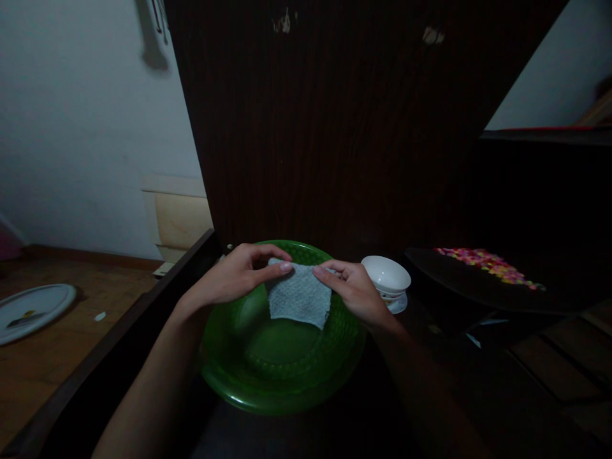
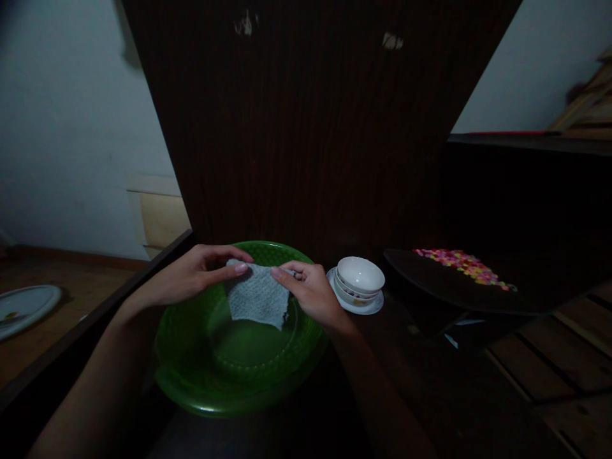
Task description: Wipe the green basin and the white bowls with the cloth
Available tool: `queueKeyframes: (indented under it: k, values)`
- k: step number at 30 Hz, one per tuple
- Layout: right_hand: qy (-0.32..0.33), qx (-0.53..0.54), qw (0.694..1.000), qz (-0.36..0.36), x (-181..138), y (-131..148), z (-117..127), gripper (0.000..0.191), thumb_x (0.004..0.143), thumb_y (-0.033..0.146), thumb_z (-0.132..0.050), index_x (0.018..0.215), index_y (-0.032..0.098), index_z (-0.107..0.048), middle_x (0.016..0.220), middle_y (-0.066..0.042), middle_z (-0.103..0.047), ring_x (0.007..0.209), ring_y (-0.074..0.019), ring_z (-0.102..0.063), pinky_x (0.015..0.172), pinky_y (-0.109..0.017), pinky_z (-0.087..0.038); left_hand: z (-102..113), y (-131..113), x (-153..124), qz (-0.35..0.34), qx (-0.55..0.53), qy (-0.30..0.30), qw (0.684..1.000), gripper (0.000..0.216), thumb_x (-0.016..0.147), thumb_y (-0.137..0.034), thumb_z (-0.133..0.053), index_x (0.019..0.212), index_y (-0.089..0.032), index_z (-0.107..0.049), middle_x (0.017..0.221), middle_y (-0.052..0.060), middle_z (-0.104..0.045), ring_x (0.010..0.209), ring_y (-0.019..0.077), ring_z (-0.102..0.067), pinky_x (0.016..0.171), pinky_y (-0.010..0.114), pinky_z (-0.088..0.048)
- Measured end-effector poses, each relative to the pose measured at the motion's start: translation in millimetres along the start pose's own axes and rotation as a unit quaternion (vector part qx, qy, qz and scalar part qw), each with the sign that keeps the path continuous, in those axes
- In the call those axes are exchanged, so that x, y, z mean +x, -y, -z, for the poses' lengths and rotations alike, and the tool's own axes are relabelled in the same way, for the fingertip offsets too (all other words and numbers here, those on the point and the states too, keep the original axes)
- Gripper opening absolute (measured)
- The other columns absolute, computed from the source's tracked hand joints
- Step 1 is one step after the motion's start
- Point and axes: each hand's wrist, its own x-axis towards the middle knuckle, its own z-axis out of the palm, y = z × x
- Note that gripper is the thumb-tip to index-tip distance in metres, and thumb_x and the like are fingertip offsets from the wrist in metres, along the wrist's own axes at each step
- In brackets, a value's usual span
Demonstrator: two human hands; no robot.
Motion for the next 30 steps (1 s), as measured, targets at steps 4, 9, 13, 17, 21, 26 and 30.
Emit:
queueKeyframes:
  k: [4,9,13,17,21,26,30]
  values:
    - [0.009,-0.009,1.000,0.010,0,2,1,0.028,0.074,0.047,-0.078,0.080,0.020,-0.073,0.072,0.000,-0.070,0.064,-0.0136,-0.062,0.056,-0.026,-0.046,-1,-1,-1,0.001,0.002,0.041,0.999,0.028,0.085,-0.038,-0.069,0.102,-0.017,-0.075,0.083,0.003,-0.074,0.069,0.0158,-0.063,0.057,0.024,-0.048]
    - [0.011,0.000,1.000,0.001,-1,5,4,0.025,0.068,0.039,-0.085,0.082,0.021,-0.074,0.076,0.000,-0.072,0.067,-0.0135,-0.063,0.060,-0.026,-0.048,-3,2,-1,0.001,-0.015,0.032,0.999,0.020,0.080,-0.031,-0.074,0.094,-0.016,-0.076,0.076,0.002,-0.072,0.065,0.0140,-0.061,0.054,0.022,-0.046]
    - [0.011,0.116,0.992,-0.049,-3,6,1,0.031,0.064,0.037,-0.088,0.087,0.021,-0.075,0.078,-0.001,-0.073,0.069,-0.0141,-0.066,0.063,-0.026,-0.052,-7,1,-1,0.000,-0.042,0.008,0.999,0.020,0.079,-0.030,-0.075,0.092,-0.016,-0.074,0.077,0.002,-0.072,0.066,0.0141,-0.061,0.055,0.022,-0.046]
    - [0.007,0.198,0.976,-0.088,-7,6,-6,0.037,0.059,0.041,-0.090,0.086,0.019,-0.076,0.082,-0.005,-0.076,0.074,-0.0186,-0.071,0.072,-0.032,-0.057,-13,0,0,0.003,-0.096,-0.019,0.995,0.027,0.078,-0.036,-0.076,0.094,-0.015,-0.073,0.077,0.003,-0.070,0.068,0.0157,-0.063,0.059,0.025,-0.049]
    - [0.001,0.196,0.976,-0.092,-13,1,-7,0.039,0.060,0.035,-0.091,0.092,0.019,-0.075,0.091,-0.006,-0.077,0.081,-0.0211,-0.072,0.081,-0.037,-0.058,-20,-1,2,-0.003,-0.128,-0.028,0.991,0.031,0.076,-0.037,-0.078,0.096,-0.015,-0.072,0.080,0.004,-0.071,0.070,0.0167,-0.064,0.060,0.027,-0.051]
    - [-0.055,0.167,0.982,-0.073,-24,-5,10,0.030,0.062,0.033,-0.088,0.085,0.018,-0.075,0.085,-0.004,-0.076,0.077,-0.0186,-0.070,0.076,-0.032,-0.056,-25,2,-3,-0.028,-0.059,-0.062,0.996,0.032,0.081,-0.041,-0.073,0.100,-0.015,-0.071,0.083,0.004,-0.072,0.076,0.0180,-0.067,0.066,0.028,-0.053]
    - [-0.131,0.130,0.980,-0.072,-33,-6,47,0.028,0.059,0.032,-0.085,0.083,0.021,-0.074,0.081,-0.003,-0.075,0.074,-0.0195,-0.068,0.070,-0.032,-0.054,-14,21,-16,-0.008,0.086,-0.127,0.988,0.040,0.087,-0.052,-0.061,0.101,-0.017,-0.072,0.093,0.008,-0.076,0.083,0.0228,-0.070,0.074,0.032,-0.054]
